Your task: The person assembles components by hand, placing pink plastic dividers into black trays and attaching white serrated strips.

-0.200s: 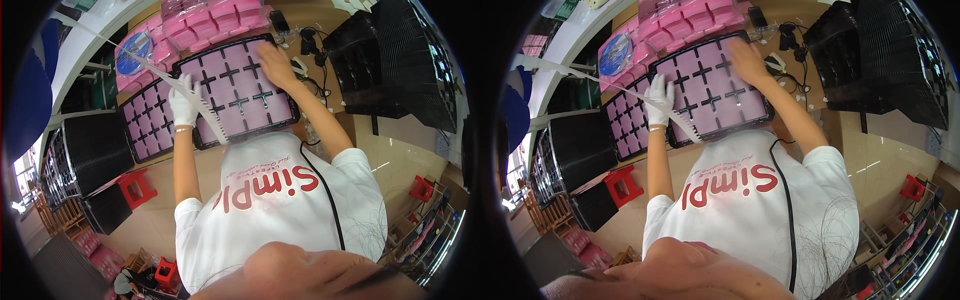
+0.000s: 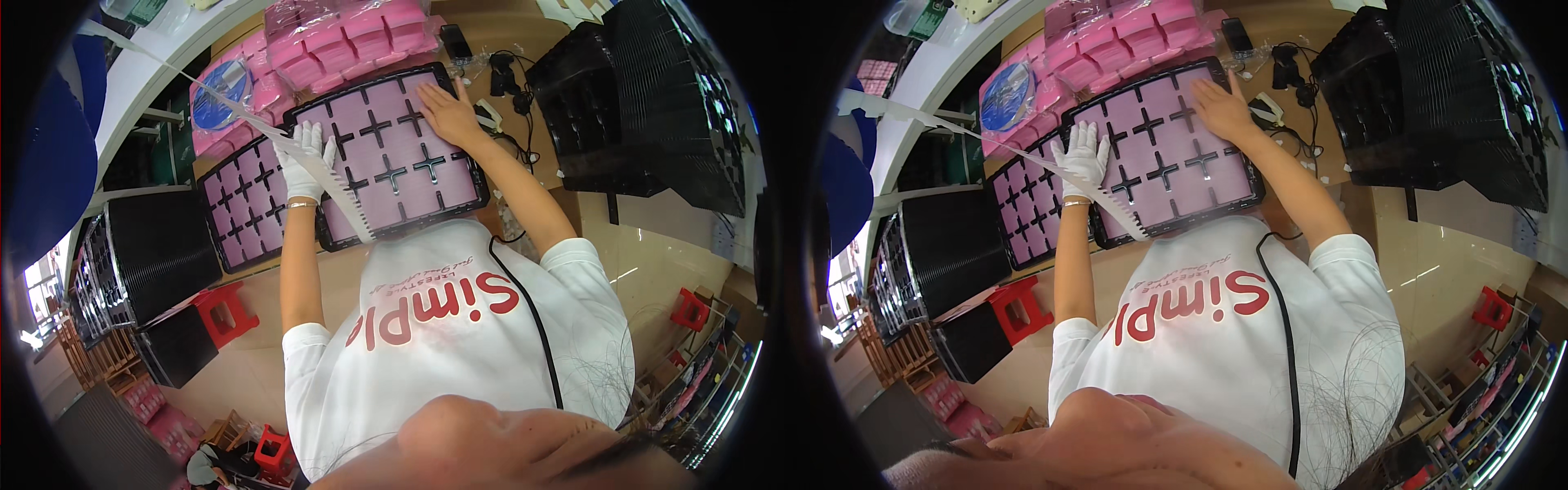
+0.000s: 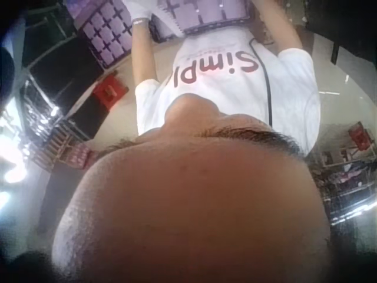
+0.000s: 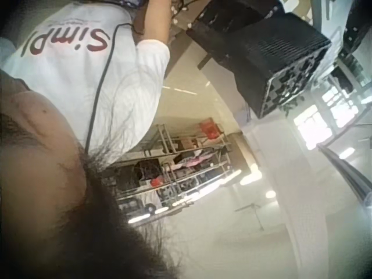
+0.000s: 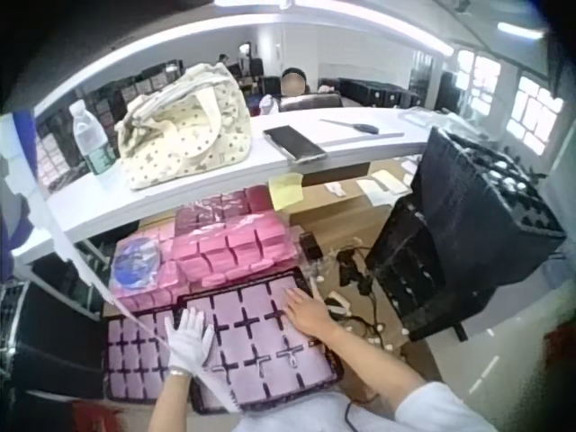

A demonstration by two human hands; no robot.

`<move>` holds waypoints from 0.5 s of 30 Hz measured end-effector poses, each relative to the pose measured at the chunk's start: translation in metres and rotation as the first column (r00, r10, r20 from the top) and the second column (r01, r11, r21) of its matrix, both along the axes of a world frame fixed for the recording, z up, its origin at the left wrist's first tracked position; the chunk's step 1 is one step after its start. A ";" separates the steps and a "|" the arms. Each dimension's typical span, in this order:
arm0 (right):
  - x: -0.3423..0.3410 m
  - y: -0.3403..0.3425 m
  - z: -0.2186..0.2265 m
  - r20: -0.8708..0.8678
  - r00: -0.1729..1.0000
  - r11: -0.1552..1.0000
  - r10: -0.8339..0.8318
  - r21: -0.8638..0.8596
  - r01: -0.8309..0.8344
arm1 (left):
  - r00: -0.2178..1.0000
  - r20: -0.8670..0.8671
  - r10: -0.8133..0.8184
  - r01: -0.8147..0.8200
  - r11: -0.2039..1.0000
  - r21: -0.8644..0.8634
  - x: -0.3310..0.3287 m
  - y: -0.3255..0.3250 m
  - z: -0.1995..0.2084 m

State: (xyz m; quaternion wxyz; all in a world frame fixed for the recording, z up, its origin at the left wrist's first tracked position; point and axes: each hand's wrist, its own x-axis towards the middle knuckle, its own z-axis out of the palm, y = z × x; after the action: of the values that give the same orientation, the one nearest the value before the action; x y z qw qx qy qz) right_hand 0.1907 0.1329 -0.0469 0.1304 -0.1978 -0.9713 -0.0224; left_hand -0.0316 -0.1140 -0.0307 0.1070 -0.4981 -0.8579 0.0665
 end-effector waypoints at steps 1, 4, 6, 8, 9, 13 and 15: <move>0.003 0.003 0.001 0.001 1.000 1.000 0.001 -0.001 -0.001 | 1.000 0.001 0.001 -0.001 1.000 -0.001 0.000 -0.001 -0.001; 0.016 0.007 0.008 -0.140 0.987 0.996 -0.075 0.048 0.082 | 0.994 -0.060 0.090 -0.084 0.991 0.105 0.012 -0.005 0.010; 0.039 -0.001 0.024 -0.164 0.986 0.999 -0.015 -0.032 0.010 | 0.999 0.032 0.034 -0.038 0.991 0.128 0.035 -0.018 0.025; 0.075 -0.022 0.028 -0.150 0.982 0.953 0.114 -0.264 -0.151 | 0.965 0.215 -0.150 0.122 0.983 0.138 0.056 -0.041 0.016; 0.092 -0.035 0.035 -0.168 0.961 0.861 0.220 -0.429 -0.272 | 0.935 0.271 -0.230 0.210 0.973 0.099 0.071 -0.063 0.032; 0.158 -0.067 0.032 -0.048 0.903 0.842 0.426 -0.344 -0.415 | 0.876 0.356 -0.326 0.316 0.945 0.088 0.103 -0.131 0.041; 0.166 -0.068 0.027 -0.100 0.913 0.848 0.395 -0.342 -0.404 | 0.861 0.414 -0.295 0.248 0.955 0.165 0.104 -0.141 0.035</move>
State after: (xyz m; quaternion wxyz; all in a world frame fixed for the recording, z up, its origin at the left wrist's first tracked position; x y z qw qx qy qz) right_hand 0.3568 0.0644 -0.0202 0.1068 -0.0121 -0.9771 0.1838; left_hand 0.0728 -0.2546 0.0043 -0.0521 -0.6098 -0.7835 -0.1073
